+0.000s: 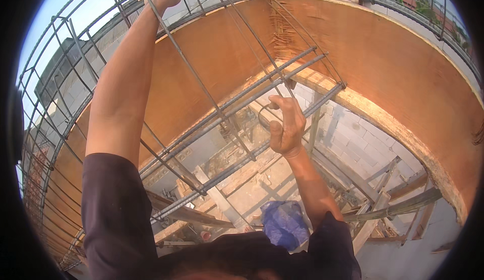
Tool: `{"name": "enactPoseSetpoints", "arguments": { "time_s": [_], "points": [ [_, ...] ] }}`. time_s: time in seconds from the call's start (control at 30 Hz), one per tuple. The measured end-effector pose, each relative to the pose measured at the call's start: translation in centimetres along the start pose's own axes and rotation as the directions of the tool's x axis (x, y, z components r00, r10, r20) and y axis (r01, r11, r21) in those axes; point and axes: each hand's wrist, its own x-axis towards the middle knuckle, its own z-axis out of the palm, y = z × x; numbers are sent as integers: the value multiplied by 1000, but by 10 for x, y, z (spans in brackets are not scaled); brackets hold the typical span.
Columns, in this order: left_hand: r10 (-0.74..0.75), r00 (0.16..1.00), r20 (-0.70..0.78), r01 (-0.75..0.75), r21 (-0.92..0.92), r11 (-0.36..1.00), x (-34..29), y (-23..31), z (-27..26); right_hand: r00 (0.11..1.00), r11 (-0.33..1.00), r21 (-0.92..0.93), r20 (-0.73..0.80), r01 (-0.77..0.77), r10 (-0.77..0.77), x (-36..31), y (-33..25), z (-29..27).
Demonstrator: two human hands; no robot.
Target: The person places and secures steel rebar into a wooden concrete form by hand and using pliers.
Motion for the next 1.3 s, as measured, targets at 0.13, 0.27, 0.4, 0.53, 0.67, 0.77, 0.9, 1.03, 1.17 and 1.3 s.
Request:
{"name": "enactPoseSetpoints", "arguments": {
  "time_s": [0.13, 0.27, 0.4, 0.53, 0.67, 0.77, 0.9, 1.03, 1.17, 1.3],
  "points": [
    [-8, 999, 47, 9, -13, 1000, -13, -13, 17, 970, 989, -50, 194, -139, 146, -5, -8, 2],
    [-7, 998, 56, 8, -21, 1000, -16, -11, 14, 951, 983, -57, 250, -175, 184, -3, -10, 0],
    [2, 998, 57, 1, -46, 999, -15, -5, 15, 987, 976, -214, 160, 49, -14, 23, -53, -49],
    [-20, 999, 50, 22, -29, 999, -24, -26, 11, 980, 961, -204, -31, 185, -196, 16, -99, -116],
    [21, 1000, 17, -20, -48, 999, -1, 3, 7, 995, 989, -111, 38, 96, -92, -8, -14, -3],
    [4, 998, 57, -1, -45, 999, -19, -10, 23, 991, 1000, 25, 133, -15, 11, -5, -26, 1],
    [5, 998, 57, -3, -41, 999, -20, -13, 14, 976, 1000, -22, 218, -4, 9, -7, -23, 3],
    [12, 999, 42, -11, -25, 1000, -21, -16, 8, 986, 999, 24, 163, 35, -38, -6, -20, 2],
    [35, 999, 10, -34, -53, 998, -5, 2, 1, 986, 993, -12, 115, 119, -117, 12, -13, -6],
    [7, 997, 70, -5, -23, 1000, -20, -16, 15, 986, 998, 13, 154, -66, 63, 3, -21, 2]
  ]
}}
